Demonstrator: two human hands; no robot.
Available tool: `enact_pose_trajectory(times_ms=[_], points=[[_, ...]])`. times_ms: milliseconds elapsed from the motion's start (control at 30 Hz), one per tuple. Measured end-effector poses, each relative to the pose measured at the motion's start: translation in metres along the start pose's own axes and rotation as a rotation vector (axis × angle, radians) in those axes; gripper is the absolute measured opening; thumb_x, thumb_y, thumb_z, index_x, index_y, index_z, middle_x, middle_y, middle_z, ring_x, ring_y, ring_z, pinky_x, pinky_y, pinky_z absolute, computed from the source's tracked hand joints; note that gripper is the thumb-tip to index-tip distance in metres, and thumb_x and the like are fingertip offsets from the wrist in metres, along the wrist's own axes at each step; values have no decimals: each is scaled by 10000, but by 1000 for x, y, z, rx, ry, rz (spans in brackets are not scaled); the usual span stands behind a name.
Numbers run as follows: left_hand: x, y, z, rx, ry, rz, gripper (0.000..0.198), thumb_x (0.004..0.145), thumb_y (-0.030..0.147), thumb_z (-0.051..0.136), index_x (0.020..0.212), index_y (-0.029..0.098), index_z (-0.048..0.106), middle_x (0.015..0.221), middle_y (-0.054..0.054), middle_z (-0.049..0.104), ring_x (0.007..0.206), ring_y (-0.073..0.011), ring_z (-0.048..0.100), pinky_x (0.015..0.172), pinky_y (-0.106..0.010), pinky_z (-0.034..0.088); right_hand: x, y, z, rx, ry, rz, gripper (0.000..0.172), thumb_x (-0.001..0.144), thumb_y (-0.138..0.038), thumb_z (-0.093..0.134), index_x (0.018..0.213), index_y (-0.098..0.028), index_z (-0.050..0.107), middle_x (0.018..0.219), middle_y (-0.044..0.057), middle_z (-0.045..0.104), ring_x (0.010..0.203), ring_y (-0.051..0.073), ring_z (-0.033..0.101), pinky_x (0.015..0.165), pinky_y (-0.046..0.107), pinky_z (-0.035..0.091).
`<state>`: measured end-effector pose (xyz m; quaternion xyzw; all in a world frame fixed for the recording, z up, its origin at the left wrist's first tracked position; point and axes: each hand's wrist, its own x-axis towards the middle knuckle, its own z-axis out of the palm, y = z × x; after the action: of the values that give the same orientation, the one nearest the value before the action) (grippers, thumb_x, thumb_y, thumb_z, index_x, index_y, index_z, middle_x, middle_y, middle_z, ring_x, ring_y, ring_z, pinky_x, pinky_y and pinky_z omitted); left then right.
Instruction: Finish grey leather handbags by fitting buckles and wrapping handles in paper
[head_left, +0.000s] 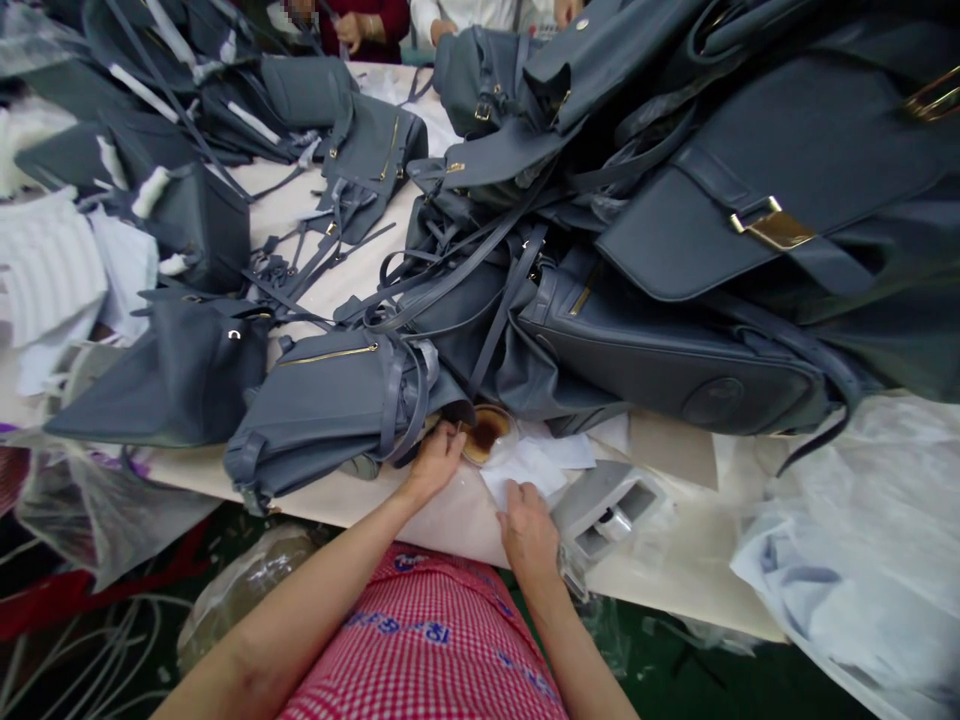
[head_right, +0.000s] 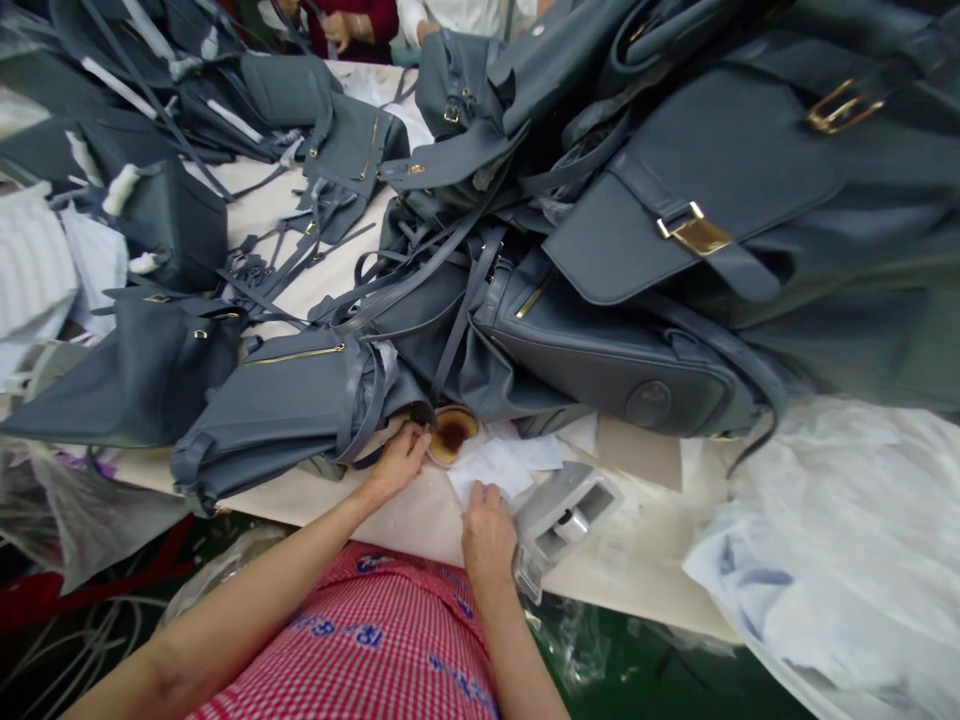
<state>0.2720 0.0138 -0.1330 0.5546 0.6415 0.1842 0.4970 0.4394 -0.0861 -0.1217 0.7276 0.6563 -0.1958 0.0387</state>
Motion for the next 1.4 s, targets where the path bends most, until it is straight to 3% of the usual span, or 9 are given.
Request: enact_pose_trajectory(times_ms=[200,333,467,600,733,900,1100,1233,1400], points=[[-44,-4,3,259,-264,302,329,850,110,480,1130,213,620,1027,-71,656,976,-227,626,920,-323,463,2,8,6,78,24,-33,502,818,-190,625,1309,-196,524,1176,122,549,1023,278,565,885,352,470],[-39,-9,21,374,-399,377,624,776,-19,426,1354,205,493,1181,-84,611,1013,-225,612,922,-325,476,3,14,14,159,33,-86,239,800,-88,539,961,-188,683,1159,111,554,1070,250,548,969,339,431],[-28,-8,25,471,-403,378,583,812,-12,377,1356,174,476,1182,-108,596,1045,-247,584,945,-383,464,5,19,26,225,65,-100,472,764,8,429,1147,-157,650,1100,116,585,1059,233,556,961,341,446],[-49,-9,15,529,-411,414,479,812,5,394,1224,167,577,1260,-122,573,1196,-277,498,1060,-459,373,8,25,36,272,96,-90,595,719,54,388,1227,-131,638,1165,160,576,1076,252,569,942,350,471],[-69,-10,8,528,-640,528,262,747,45,530,866,215,689,973,-18,701,958,-191,627,885,-281,498,13,38,39,329,94,-116,582,679,63,375,1141,-111,685,1119,163,623,1053,242,599,960,340,482],[-57,-1,25,538,-595,571,464,844,27,408,1271,144,547,1423,-126,513,1320,-246,452,1082,-394,372,21,54,41,382,90,-115,640,679,17,401,1261,-155,604,1060,107,670,1013,222,633,962,377,505],[-78,-11,28,514,-910,683,235,753,98,610,911,241,709,922,5,750,889,-188,688,829,-269,518,27,63,42,438,62,-91,579,722,-17,370,1237,-140,604,980,94,695,924,201,671,894,360,546],[-86,-16,24,527,-772,670,394,779,95,584,1159,179,646,1233,-95,674,1113,-238,623,956,-345,479,26,60,35,478,74,-94,504,778,-66,387,1220,-151,616,991,97,700,947,211,664,922,386,537],[-76,-7,27,563,-701,691,267,825,119,535,1016,220,693,1061,-36,729,1013,-213,658,912,-310,509,14,40,26,522,102,-61,417,810,-137,414,1148,-138,659,1095,157,690,1040,262,652,976,463,513]])
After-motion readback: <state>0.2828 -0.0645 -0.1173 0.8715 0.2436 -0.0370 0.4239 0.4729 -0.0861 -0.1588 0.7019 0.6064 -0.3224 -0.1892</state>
